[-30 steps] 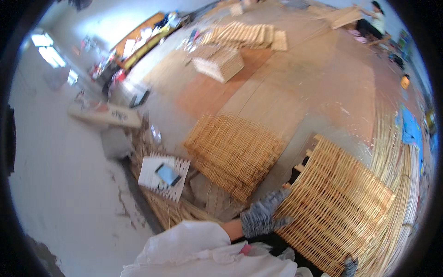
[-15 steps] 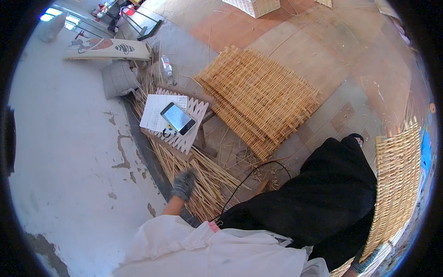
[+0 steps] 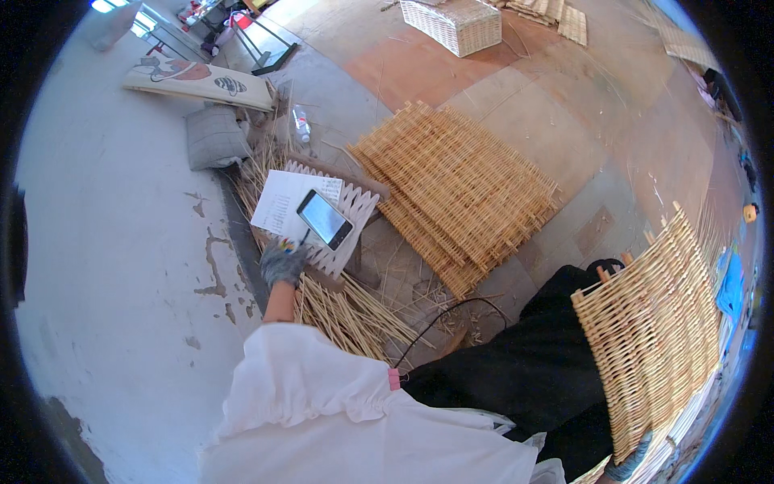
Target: Weaving reed or wicker mats, including measuring, cutting, and aligning the materials.
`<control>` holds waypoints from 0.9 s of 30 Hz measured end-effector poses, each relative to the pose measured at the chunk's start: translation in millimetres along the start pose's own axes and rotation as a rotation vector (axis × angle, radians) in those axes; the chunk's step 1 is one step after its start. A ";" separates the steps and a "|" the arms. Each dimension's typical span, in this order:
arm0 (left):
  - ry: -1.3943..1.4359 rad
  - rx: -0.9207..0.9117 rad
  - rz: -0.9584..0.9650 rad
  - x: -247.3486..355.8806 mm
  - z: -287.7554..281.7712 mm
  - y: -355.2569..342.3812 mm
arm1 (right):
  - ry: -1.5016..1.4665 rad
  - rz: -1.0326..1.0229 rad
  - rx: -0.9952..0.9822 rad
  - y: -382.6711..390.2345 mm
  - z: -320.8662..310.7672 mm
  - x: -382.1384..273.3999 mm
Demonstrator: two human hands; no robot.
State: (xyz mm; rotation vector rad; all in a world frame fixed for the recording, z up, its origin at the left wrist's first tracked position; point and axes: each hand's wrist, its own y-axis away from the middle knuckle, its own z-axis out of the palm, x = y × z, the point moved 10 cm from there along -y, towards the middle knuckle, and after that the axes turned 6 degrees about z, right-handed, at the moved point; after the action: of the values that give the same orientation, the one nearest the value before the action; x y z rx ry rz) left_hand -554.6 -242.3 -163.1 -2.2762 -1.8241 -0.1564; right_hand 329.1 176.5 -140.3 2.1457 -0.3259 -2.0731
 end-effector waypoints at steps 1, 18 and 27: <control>0.062 0.059 -0.147 -24.3 -10.9 14.6 | 0.064 -0.014 -0.077 -2.5 8.9 -1.1; -0.054 -0.377 0.025 -5.1 49.8 26.8 | 1.305 -0.841 -0.196 128.2 147.3 -76.8; 0.111 0.043 -0.158 -92.2 82.2 -61.1 | 0.051 0.206 -0.123 97.7 125.4 -36.4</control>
State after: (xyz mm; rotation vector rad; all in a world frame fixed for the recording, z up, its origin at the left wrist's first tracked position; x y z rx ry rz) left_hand -639.1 -297.8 -256.7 -2.0510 -1.9287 -0.2612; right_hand 197.3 97.3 -85.7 1.9984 -0.3851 -1.8731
